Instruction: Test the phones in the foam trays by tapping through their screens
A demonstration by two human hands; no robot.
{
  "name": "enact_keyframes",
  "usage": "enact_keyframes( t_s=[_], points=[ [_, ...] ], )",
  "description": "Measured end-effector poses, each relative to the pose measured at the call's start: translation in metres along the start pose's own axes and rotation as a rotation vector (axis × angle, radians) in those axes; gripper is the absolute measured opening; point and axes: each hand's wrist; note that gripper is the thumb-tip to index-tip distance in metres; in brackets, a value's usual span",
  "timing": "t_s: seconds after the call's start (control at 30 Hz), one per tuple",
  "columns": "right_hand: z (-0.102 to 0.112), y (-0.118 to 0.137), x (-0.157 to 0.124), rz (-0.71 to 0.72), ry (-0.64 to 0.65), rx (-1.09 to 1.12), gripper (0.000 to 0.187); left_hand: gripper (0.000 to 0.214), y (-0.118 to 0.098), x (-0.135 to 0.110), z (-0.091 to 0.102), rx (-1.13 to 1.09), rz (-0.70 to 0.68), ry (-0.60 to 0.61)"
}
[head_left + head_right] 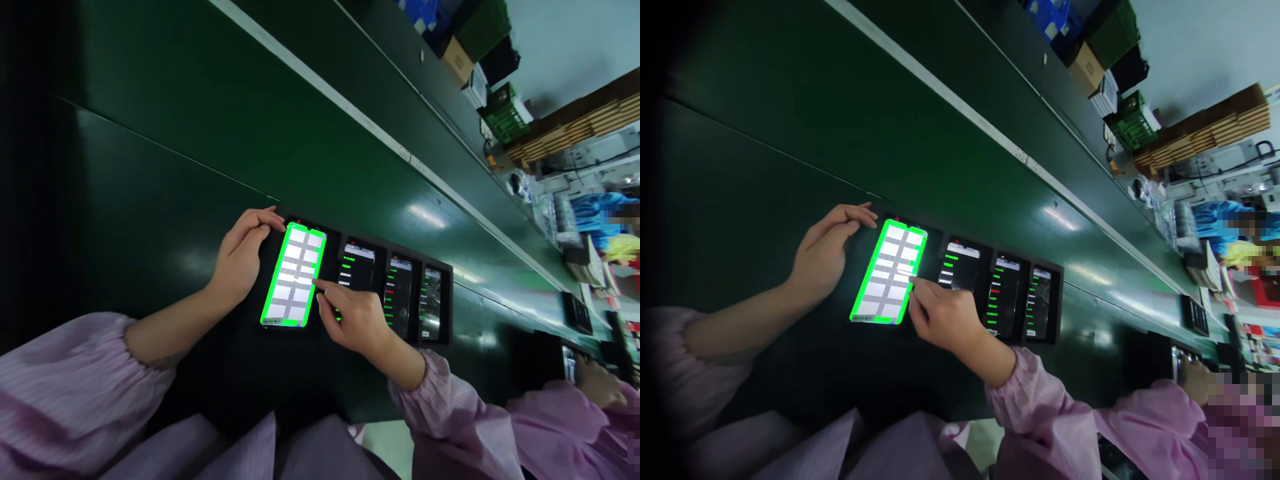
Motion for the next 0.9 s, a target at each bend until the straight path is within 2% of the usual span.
enact_keyframes(
  t_s=[0.23,0.37,0.67,0.9],
  points=[
    [-0.007,-0.025,0.039,-0.164,-0.008,-0.081,0.034,0.018,0.001,0.0,-0.001,0.003,-0.002,-0.014],
    [-0.007,-0.028,0.052,-0.188,-0.009,-0.121,0.037,0.018,0.003,-0.002,-0.001,-0.003,-0.017,-0.01],
    [-0.013,-0.018,0.058,-0.011,0.005,-0.131,0.037,0.019,0.003,-0.001,-0.002,-0.006,-0.024,-0.007],
    [-0.008,0.005,0.021,0.196,0.026,-0.128,0.036,0.02,0.003,-0.002,-0.001,-0.004,-0.026,-0.007]
  ],
)
Point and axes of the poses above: each hand's wrist, its own x-axis towards the middle knuckle, its own z-axis out of the back of the hand, y = z × x, and after that the axes turned 6 degrees about -z, right-handed
